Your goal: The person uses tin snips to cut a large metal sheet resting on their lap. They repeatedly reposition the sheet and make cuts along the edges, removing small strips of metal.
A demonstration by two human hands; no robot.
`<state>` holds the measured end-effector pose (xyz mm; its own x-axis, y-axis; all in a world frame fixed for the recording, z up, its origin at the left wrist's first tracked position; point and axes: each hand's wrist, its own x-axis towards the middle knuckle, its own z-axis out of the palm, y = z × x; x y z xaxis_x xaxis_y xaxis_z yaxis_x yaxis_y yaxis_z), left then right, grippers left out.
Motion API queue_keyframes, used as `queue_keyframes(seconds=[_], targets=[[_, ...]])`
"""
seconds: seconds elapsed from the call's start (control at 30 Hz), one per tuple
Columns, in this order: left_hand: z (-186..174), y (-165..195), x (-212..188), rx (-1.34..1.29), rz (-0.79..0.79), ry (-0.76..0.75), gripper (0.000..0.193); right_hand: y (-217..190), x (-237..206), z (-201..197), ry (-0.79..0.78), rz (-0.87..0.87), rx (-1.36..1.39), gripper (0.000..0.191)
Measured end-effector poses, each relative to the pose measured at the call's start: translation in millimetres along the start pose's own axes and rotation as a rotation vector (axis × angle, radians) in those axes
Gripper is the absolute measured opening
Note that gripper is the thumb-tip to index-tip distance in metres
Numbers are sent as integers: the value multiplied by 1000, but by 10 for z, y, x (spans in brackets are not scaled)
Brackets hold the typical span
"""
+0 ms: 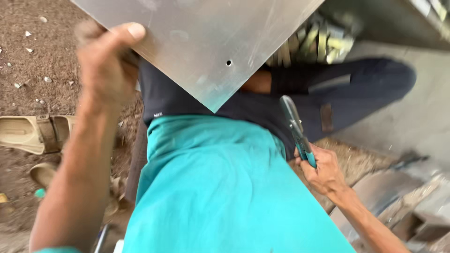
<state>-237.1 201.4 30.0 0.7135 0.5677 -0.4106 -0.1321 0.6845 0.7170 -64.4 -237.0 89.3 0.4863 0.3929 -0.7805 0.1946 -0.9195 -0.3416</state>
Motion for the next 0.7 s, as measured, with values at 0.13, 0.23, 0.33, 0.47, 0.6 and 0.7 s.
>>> queue_keyframes(seconds=[0.13, 0.23, 0.33, 0.47, 0.6, 0.7], targets=[[223, -529, -287, 311, 90, -82, 44, -561, 241, -446, -313, -285, 69, 53], [507, -803, -454, 146, -67, -170, 34, -836, 388, -644, -469, -389, 277, 71], [643, -810, -459, 12, -134, -200, 26, -1059, 506, -752, -473, -192, 119, 73], [652, -740, -464, -82, -147, -186, 35, -1328, 572, -851, -442, -110, -116, 70], [583, -856, -506, 24, -119, -225, 28, -1499, 583, -919, -427, -107, -228, 60], [593, -882, -512, 2, -137, -220, 31, -1516, 594, -925, -457, -202, -185, 46]])
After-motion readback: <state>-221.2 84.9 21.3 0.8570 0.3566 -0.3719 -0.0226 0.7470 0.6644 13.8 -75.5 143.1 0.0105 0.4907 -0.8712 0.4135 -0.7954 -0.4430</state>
